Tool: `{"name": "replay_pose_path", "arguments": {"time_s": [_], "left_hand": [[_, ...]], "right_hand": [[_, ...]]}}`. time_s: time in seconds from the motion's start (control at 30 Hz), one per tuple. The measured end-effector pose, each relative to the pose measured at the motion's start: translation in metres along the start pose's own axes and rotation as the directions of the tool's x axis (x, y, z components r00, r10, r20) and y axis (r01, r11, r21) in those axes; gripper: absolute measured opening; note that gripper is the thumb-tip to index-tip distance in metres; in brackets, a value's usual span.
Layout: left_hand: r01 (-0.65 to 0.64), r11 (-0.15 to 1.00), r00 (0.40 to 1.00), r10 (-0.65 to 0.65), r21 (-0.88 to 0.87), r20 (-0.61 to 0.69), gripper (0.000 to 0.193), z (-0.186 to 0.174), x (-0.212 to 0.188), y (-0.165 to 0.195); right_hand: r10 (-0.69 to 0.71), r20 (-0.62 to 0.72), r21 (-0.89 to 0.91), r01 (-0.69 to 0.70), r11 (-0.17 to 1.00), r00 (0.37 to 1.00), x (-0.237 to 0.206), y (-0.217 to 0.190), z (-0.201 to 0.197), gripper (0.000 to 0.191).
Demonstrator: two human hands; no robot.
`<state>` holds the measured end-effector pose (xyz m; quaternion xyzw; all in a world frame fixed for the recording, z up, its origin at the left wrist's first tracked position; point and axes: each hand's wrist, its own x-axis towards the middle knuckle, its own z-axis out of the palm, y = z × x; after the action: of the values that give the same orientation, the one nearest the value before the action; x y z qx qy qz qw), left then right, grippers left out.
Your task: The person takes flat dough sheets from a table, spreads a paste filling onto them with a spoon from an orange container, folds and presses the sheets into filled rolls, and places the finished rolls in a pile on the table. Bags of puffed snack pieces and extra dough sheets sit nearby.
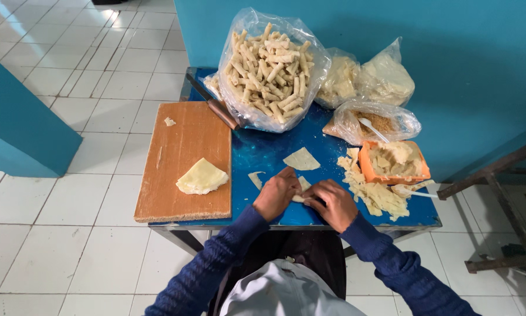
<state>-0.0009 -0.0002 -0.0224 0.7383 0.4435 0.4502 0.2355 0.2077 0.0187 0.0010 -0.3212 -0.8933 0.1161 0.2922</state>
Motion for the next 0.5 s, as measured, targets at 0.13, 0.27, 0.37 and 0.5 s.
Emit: {"name": "replay_pose_path", "arguments": {"time_s": [0.13, 0.27, 0.37, 0.5], "left_hand": [[0.034, 0.999, 0.997, -0.031, 0.031, -0.075, 0.012, -0.007, -0.012, 0.010], [0.014, 0.990, 0.993, 0.002, 0.143, -0.115, 0.020, -0.007, -0.015, 0.018], [0.055, 0.985, 0.994, -0.038, 0.162, -0.103, 0.021, -0.007, -0.013, 0.021], [0.066, 0.984, 0.993, -0.049, 0.164, -0.104, 0.021, -0.008, -0.014, 0.020]], "right_hand": [[-0.064, 0.023, -0.023, 0.065, 0.998, 0.998, -0.005, 0.003, -0.002, 0.016], [-0.120, 0.016, -0.074, 0.121, 0.990, 0.993, -0.014, 0.010, 0.001, 0.019], [-0.154, -0.017, -0.114, 0.151, 0.982, 0.988, -0.021, 0.015, 0.002, 0.023], [-0.140, -0.047, -0.104, 0.135, 0.985, 0.989, -0.037, 0.015, -0.006, 0.024]]}}
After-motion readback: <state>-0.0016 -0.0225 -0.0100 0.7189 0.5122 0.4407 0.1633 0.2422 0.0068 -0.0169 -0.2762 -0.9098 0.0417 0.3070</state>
